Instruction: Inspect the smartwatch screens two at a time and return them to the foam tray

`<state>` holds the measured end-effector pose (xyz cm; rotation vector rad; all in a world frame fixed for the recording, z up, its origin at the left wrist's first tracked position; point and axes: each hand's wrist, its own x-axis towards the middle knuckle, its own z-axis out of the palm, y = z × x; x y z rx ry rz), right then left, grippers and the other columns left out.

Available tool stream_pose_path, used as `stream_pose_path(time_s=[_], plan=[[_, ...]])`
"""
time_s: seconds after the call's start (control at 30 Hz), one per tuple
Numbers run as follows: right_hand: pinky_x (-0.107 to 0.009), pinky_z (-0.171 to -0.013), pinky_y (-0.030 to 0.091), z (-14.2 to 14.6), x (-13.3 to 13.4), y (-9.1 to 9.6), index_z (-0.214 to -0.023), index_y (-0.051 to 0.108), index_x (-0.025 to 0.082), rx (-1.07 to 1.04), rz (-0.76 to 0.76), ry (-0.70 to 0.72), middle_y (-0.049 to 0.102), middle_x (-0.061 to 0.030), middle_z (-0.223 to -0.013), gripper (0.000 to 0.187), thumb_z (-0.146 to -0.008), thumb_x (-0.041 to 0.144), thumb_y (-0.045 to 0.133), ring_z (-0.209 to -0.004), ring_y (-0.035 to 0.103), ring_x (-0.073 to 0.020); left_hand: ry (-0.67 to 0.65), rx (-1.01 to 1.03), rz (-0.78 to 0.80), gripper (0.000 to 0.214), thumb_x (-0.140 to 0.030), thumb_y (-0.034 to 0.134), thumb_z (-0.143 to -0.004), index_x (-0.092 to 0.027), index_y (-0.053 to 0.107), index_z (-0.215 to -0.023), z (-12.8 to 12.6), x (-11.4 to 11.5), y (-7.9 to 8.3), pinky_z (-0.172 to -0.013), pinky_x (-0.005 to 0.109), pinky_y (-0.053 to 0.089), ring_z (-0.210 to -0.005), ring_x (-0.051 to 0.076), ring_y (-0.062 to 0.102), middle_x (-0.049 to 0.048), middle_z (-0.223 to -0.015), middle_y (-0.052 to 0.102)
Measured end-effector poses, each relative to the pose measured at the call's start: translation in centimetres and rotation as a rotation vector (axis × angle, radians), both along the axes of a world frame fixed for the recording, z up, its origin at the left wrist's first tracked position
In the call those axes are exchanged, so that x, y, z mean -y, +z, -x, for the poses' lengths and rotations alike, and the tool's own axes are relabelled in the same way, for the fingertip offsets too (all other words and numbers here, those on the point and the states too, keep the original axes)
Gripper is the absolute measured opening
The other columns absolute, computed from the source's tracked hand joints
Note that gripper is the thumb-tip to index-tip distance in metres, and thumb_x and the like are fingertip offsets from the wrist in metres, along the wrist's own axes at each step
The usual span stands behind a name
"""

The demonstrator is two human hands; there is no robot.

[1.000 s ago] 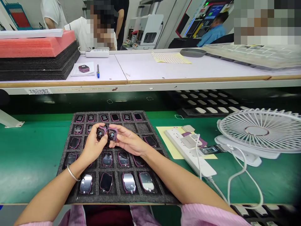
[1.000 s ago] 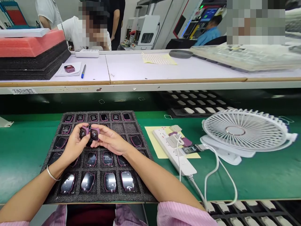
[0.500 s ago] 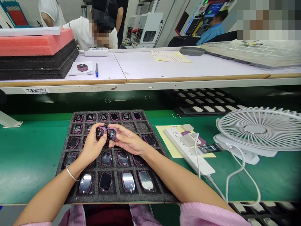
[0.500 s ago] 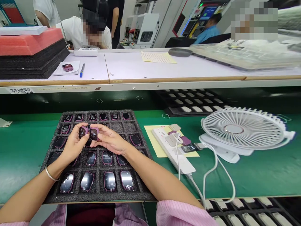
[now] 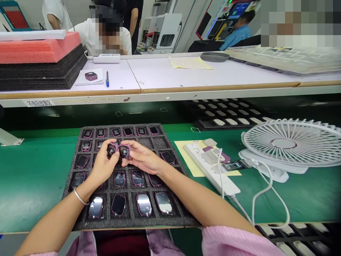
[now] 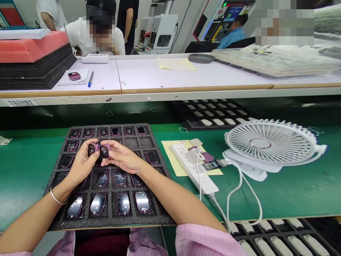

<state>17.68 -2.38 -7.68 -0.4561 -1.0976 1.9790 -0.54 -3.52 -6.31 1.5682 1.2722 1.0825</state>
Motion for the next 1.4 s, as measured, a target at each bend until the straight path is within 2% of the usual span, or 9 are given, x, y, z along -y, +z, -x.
stream_pose_path(time_s=[0.27, 0.43, 0.57, 0.67, 0.73, 0.9, 1.13, 1.4], plan=[[-0.03, -0.083, 0.051, -0.1, 0.0, 0.1, -0.125, 0.057, 0.025, -0.005, -0.011, 0.007, 0.07, 0.001, -0.091, 0.048, -0.083, 0.036, 0.077, -0.083, 0.071, -0.0141, -0.015, 0.032, 0.037, 0.042, -0.026, 0.058, -0.083, -0.022, 0.051, -0.125, 0.0, 0.0, 0.0, -0.055, 0.023, 0.038, -0.06, 0.009, 0.044, 0.0021, -0.106, 0.06], [-0.029, -0.08, 0.051, 0.0, -0.1, 0.0, -0.121, 0.06, 0.025, 0.003, -0.009, -0.011, 0.07, 0.0009, -0.092, 0.042, -0.083, 0.034, 0.076, -0.079, 0.071, -0.0137, 0.0, 0.052, 0.034, 0.041, -0.026, 0.061, -0.08, -0.021, 0.055, -0.12, 0.0, -0.2, 0.0, -0.061, 0.024, 0.043, -0.074, 0.012, 0.054, 0.0042, -0.112, 0.061], [-0.029, -0.077, 0.05, -0.1, -0.4, -0.1, -0.13, 0.055, 0.025, 0.014, 0.08, -0.096, 0.071, -0.002, -0.094, 0.051, -0.084, 0.033, 0.074, -0.084, 0.071, -0.0166, -0.004, 0.297, 0.224, 0.053, -0.034, 0.068, -0.077, -0.018, 0.052, -0.126, -0.1, -0.5, 0.6, -0.059, 0.024, 0.044, -0.064, 0.01, 0.054, 0.0041, -0.102, 0.063], [-0.029, -0.073, 0.049, -0.2, -0.8, -0.1, -0.124, 0.058, 0.023, 0.017, 0.142, -0.153, 0.071, -0.0037, -0.099, 0.044, -0.083, 0.03, 0.072, -0.078, 0.071, -0.016, -0.026, 0.491, 0.36, 0.054, -0.038, 0.065, -0.079, -0.015, 0.052, -0.127, -0.1, -0.5, 1.1, -0.057, 0.025, 0.044, -0.056, 0.009, 0.057, 0.0034, -0.092, 0.066], [-0.029, -0.07, 0.049, -0.3, -1.0, -0.1, -0.119, 0.061, 0.022, 0.025, 0.158, -0.179, 0.071, -0.004, -0.099, 0.039, -0.081, 0.028, 0.072, -0.071, 0.069, -0.0139, -0.034, 0.543, 0.39, 0.056, -0.039, 0.064, -0.08, -0.014, 0.053, -0.129, 0.0, -0.5, 1.2, -0.056, 0.024, 0.044, -0.056, 0.011, 0.06, 0.003, -0.086, 0.067], [-0.027, -0.065, 0.049, -0.2, -0.8, -0.1, -0.113, 0.063, 0.022, 0.037, 0.121, -0.222, 0.07, -0.0017, -0.097, 0.038, -0.077, 0.024, 0.075, -0.063, 0.064, -0.0107, -0.03, 0.521, 0.364, 0.061, -0.04, 0.064, -0.082, -0.015, 0.05, -0.137, -0.1, -0.3, 1.1, -0.056, 0.023, 0.046, -0.058, 0.012, 0.064, 0.0005, -0.074, 0.066], [-0.029, -0.064, 0.05, -0.2, -0.4, 0.3, -0.115, 0.061, 0.022, 0.102, 0.048, -0.301, 0.071, -0.0024, -0.098, 0.04, -0.077, 0.02, 0.072, -0.064, 0.064, -0.012, -0.039, 0.461, 0.261, 0.055, -0.03, 0.068, -0.077, -0.019, 0.054, -0.13, -0.2, -0.2, 1.0, -0.063, 0.028, 0.056, -0.064, 0.014, 0.07, 0.0023, -0.093, 0.068], [-0.026, -0.06, 0.049, -0.2, -0.3, 0.1, -0.112, 0.061, 0.022, 0.147, -0.001, -0.312, 0.066, 0.0012, -0.085, 0.037, -0.077, 0.018, 0.072, -0.061, 0.061, -0.0105, -0.052, 0.452, 0.274, 0.041, -0.027, 0.067, -0.075, -0.018, 0.056, -0.113, -0.3, -0.3, 1.0, -0.064, 0.029, 0.059, -0.064, 0.016, 0.073, 0.0017, -0.095, 0.068]])
